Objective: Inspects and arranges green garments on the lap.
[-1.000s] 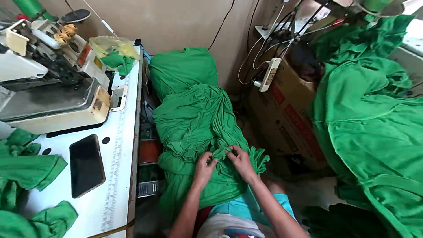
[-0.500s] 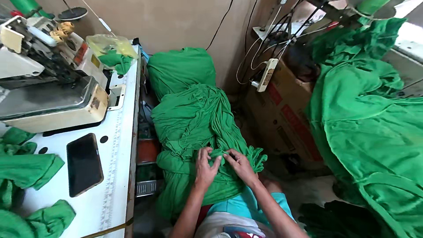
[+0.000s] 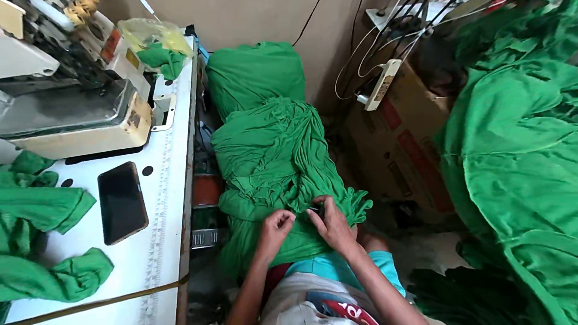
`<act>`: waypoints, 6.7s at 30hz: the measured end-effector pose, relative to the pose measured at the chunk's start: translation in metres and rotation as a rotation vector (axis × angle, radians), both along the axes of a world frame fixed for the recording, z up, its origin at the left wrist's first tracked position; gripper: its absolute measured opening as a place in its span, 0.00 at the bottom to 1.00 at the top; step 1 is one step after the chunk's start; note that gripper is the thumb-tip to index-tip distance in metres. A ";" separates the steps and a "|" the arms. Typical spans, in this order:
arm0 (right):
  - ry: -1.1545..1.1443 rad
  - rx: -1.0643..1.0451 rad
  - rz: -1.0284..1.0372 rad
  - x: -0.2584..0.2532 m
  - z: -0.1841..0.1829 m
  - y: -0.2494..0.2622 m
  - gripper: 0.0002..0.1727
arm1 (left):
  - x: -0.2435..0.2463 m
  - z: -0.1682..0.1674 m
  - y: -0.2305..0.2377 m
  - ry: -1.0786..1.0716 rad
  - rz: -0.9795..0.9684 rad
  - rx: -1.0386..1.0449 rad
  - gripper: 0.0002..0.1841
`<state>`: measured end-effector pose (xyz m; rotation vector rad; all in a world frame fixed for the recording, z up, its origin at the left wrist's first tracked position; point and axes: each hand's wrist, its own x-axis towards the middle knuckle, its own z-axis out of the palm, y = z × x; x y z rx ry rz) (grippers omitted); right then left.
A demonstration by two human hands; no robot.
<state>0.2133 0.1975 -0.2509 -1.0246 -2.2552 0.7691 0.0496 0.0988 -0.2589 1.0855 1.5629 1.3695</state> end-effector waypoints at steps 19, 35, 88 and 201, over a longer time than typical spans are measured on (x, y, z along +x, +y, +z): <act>-0.103 0.279 0.114 -0.013 -0.011 -0.019 0.11 | 0.005 0.000 -0.001 0.065 0.011 -0.029 0.08; 0.306 -0.274 -0.152 0.022 -0.007 0.049 0.10 | -0.020 -0.001 0.014 0.206 0.058 -0.045 0.13; -0.392 -0.170 0.061 -0.007 -0.006 0.023 0.16 | -0.080 0.022 0.084 0.776 0.151 -0.419 0.23; 0.122 -0.160 0.108 -0.016 0.002 -0.015 0.09 | -0.024 0.007 -0.001 0.361 0.204 -0.191 0.14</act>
